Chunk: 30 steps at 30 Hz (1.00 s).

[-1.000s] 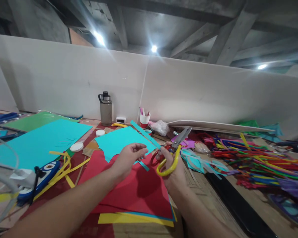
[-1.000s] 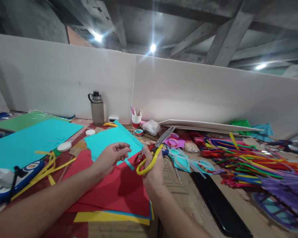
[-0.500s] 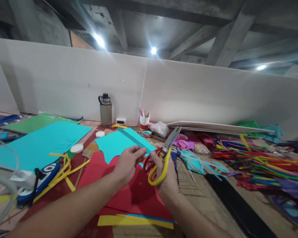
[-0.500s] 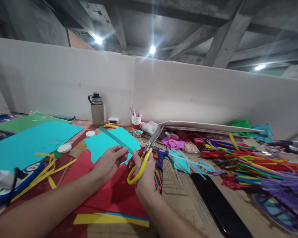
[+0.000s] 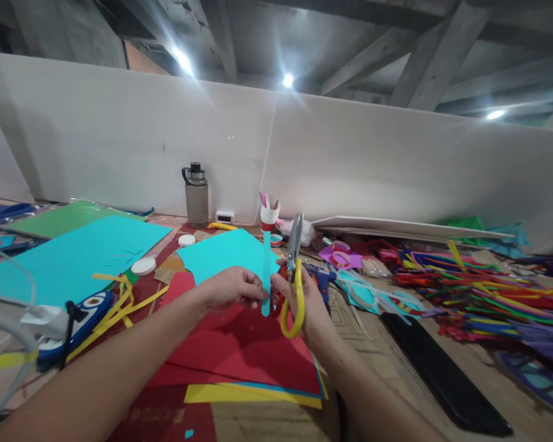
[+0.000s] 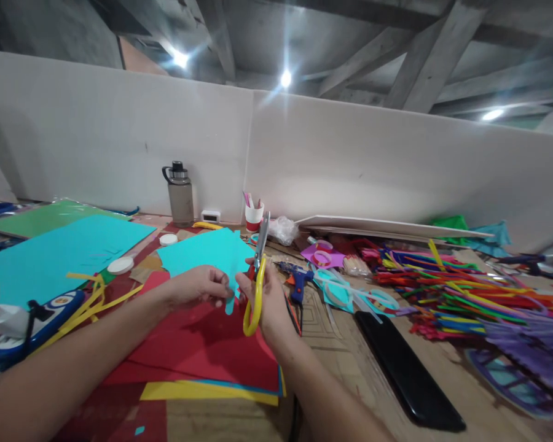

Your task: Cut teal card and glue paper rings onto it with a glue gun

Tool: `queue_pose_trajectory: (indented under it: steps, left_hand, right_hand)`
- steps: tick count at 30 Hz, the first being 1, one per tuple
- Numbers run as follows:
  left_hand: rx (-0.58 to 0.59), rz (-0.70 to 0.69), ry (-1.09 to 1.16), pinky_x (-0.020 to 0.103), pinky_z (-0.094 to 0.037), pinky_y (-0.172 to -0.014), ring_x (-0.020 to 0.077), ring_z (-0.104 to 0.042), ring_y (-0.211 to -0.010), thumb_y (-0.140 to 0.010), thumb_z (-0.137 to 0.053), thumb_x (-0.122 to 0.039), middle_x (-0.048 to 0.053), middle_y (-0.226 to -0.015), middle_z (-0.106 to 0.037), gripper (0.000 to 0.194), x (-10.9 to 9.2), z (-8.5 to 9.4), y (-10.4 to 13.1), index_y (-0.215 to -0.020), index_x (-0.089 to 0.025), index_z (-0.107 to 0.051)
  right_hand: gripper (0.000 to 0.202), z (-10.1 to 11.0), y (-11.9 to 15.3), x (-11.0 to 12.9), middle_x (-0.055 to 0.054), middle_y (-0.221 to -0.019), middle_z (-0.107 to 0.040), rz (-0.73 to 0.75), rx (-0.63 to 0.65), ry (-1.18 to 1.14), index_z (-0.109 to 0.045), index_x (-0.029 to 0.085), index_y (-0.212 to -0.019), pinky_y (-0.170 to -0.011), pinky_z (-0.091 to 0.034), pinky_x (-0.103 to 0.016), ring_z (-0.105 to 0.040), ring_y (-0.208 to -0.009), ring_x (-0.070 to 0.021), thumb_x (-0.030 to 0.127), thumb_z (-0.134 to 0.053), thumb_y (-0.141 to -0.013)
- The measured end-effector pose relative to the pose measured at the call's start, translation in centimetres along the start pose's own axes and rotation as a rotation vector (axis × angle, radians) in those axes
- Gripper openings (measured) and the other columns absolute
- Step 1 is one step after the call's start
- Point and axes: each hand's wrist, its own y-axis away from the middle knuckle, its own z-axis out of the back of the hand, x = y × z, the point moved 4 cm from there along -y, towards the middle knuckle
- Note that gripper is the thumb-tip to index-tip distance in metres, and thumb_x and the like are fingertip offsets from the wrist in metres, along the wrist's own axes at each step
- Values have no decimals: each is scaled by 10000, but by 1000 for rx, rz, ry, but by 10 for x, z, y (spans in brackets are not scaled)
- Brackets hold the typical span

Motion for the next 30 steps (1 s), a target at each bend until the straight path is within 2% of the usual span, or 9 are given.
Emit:
queue_pose_trajectory:
  steps: [4, 6, 9, 15, 17, 20, 24, 30]
  left_hand:
    - [46, -10, -132, 243, -375, -535, 111, -519, -502, -602, -653, -246, 3, -526, -591, 102, 1, -7, 1, -585, -150, -623]
    - [53, -6, -173, 243, -379, -542, 113, -521, -511, -602, -645, -244, -2, -529, -591, 94, 2, -7, 1, -595, -152, -626]
    - [41, -11, -217, 234, -350, -521, 104, -493, -497, -600, -634, -238, -12, -509, -572, 90, 0, -5, 2, -580, -152, -616]
    - [64, -13, -279, 238, -322, -518, 101, -462, -495, -605, -612, -235, -21, -508, -558, 86, -3, -4, 3, -594, -151, -627]
    - [60, -10, -280, 238, -314, -519, 102, -464, -504, -608, -619, -245, -19, -520, -560, 96, -3, -4, 3, -599, -149, -624]
    - [5, -57, -260, 234, -312, -536, 107, -478, -552, -625, -635, -284, -8, -577, -586, 135, -3, -6, 3, -620, -150, -618]
    - [-72, -119, -163, 231, -316, -544, 108, -467, -562, -672, -630, -360, -2, -610, -592, 205, -2, -11, 2, -655, -157, -608]
    - [-117, -168, -112, 234, -293, -527, 98, -440, -525, -672, -648, -434, 1, -588, -597, 280, -3, -16, 1, -651, -157, -614]
  right_hand:
    - [417, -2, 3, 1, 50, -729, -538, 24, 50, 85, -546, 199, -931, -516, -440, -188, -506, -571, -75, 265, -774, -589]
    - [390, 0, 3, 0, 53, -700, -538, 17, 50, 116, -544, 195, -884, -502, -429, -193, -494, -549, -76, 272, -778, -582]
    - [390, 3, 2, -1, 59, -666, -532, -3, 69, 118, -533, 198, -873, -469, -404, -200, -470, -500, -75, 296, -776, -584]
    - [380, -3, 3, 3, 33, -715, -558, 46, 188, 94, -551, 199, -916, -565, -441, -229, -503, -605, -108, 261, -763, -607]
    - [365, -3, 4, 2, 34, -720, -552, 49, 164, 78, -552, 197, -888, -566, -437, -223, -496, -612, -105, 256, -767, -599]
    - [388, -1, 5, -1, 42, -728, -539, 70, 56, 33, -534, 200, -884, -565, -436, -213, -488, -616, -96, 242, -774, -581]
    - [345, 4, 6, 1, 47, -713, -534, 111, -78, 52, -525, 206, -882, -526, -429, -203, -490, -588, -91, 252, -748, -623]
    - [303, 4, 5, 0, 44, -724, -557, 110, -80, 39, -515, 210, -866, -554, -462, -222, -527, -584, -91, 287, -729, -665]
